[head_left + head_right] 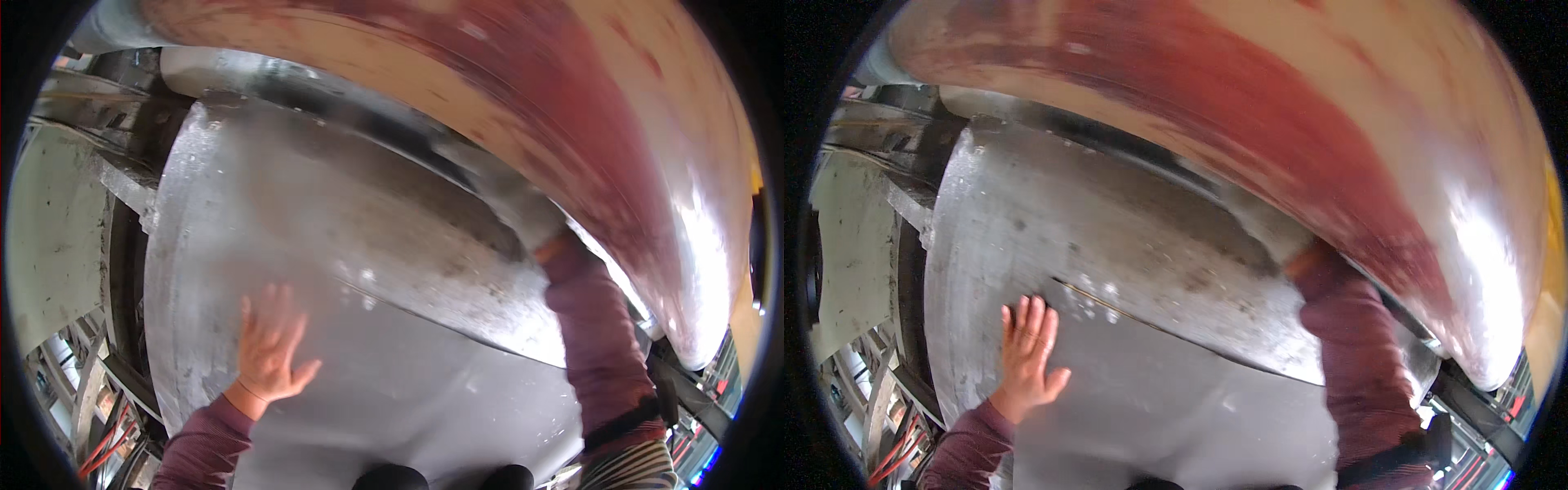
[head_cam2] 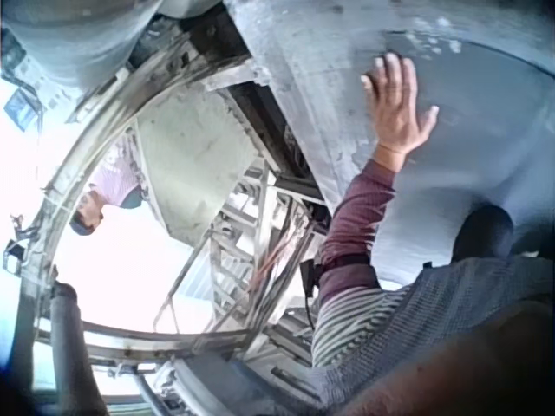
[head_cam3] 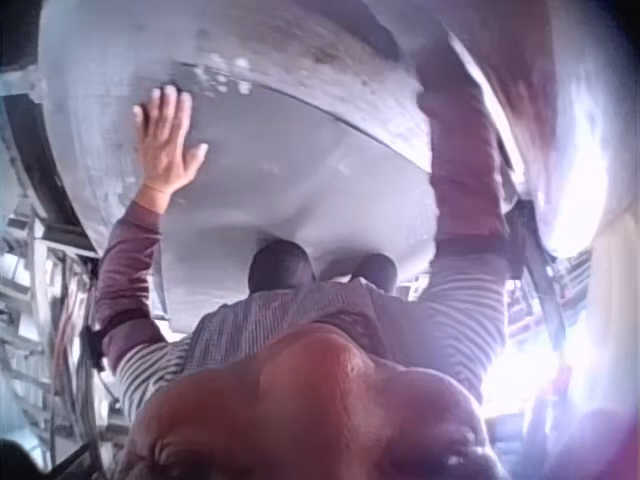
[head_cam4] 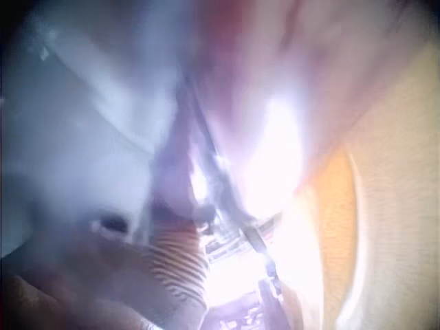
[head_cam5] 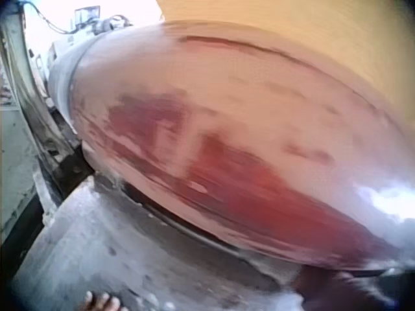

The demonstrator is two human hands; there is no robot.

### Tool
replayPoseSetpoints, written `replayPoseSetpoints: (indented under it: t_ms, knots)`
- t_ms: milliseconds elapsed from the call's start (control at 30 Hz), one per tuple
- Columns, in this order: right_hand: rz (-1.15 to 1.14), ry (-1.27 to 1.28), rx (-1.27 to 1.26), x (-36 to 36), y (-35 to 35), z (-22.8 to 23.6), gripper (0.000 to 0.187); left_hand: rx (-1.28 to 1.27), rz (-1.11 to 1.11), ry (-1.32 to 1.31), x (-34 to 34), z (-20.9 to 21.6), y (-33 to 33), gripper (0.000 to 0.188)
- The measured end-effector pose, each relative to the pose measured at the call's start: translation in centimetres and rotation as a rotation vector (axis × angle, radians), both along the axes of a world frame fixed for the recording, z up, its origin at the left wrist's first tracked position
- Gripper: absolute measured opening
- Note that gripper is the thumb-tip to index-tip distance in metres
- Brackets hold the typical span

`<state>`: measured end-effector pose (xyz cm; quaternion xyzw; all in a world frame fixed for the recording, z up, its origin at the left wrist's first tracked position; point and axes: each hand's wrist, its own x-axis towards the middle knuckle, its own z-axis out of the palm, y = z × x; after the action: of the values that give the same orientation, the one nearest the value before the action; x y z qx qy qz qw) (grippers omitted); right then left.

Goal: Cleaning and maintaining a large industrial roller using a hand scraper and a wiping cloth.

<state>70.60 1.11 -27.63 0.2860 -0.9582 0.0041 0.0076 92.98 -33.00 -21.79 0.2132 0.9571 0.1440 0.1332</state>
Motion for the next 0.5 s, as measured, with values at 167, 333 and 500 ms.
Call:
replayPoseSetpoints:
  t_ms: [167, 333, 500]
  knots:
    - [-0.073, -0.193, -0.234, -9.1, -18.3, 1.9, 0.039, 0.088, -0.007, -0.068, -0.8, 0.5, 0.7, 0.080]
    - [-0.081, -0.331, -0.378, -6.3, -11.2, 4.4, 0.039, 0.059, -0.022, 0.006, -1.8, -0.6, 1.5, 0.071]
    - [-0.385, -0.651, -0.758, 5.8, 12.6, 3.2, 0.039, 0.029, 0.029, 0.006, -0.8, 0.0, -1.0, 0.075]
